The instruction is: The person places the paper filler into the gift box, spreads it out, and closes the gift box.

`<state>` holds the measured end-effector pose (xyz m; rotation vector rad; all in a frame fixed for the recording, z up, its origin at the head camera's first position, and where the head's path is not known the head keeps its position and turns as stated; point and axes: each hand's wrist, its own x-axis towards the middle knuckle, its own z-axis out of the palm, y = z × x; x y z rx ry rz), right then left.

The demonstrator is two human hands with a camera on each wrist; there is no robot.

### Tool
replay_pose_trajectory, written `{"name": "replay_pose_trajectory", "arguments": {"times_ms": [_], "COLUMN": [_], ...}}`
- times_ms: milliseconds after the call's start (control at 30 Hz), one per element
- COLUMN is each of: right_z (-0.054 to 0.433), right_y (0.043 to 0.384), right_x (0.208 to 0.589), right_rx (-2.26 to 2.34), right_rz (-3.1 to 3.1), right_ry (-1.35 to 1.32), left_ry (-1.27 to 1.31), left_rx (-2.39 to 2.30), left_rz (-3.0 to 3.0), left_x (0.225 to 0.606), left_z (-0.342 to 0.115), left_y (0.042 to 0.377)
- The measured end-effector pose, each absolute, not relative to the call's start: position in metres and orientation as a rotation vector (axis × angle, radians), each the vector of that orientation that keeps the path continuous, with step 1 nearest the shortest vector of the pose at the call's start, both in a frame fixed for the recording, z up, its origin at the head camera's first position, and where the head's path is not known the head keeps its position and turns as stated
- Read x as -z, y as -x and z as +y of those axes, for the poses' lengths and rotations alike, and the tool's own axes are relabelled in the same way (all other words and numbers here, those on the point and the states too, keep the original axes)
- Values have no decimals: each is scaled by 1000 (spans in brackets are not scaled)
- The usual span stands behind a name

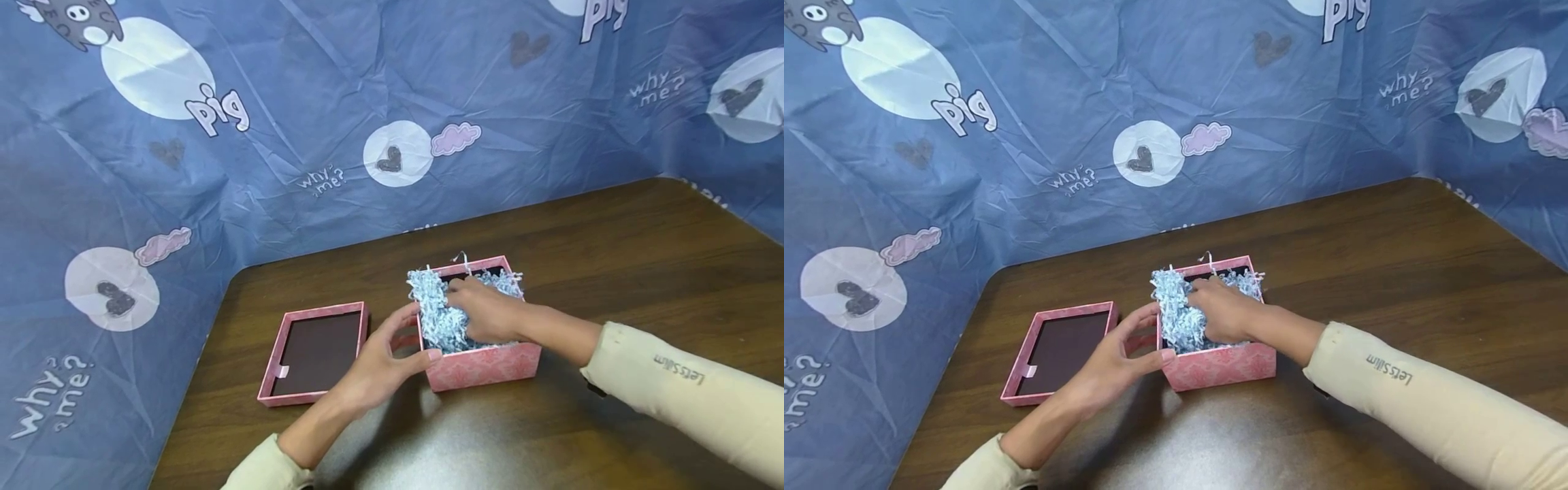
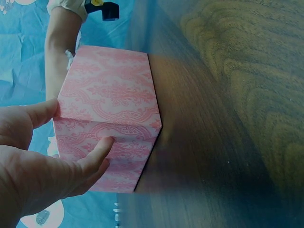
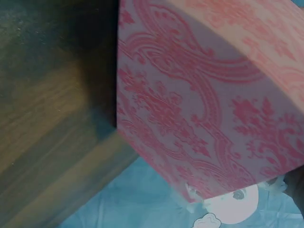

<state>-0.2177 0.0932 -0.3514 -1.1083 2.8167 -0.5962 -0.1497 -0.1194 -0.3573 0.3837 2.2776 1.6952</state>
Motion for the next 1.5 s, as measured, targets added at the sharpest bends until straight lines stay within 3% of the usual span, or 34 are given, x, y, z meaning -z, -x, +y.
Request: {"name": "replay_pose_trajectory", "arguments": {"times_ms": [967, 1500], "right_z": [109, 105], "right_y": [203, 212], "right_x": [323, 337], "right_rx": [531, 414], "right_rz": [2849, 2742], "right_ry": [1034, 1047], "left_ry": [-400, -391], "left_rx": [-1706, -1688], "left_rz": [2272, 2271], "left_x": [358, 357], "left_z": [-117, -118], "left_y": [149, 149]}}
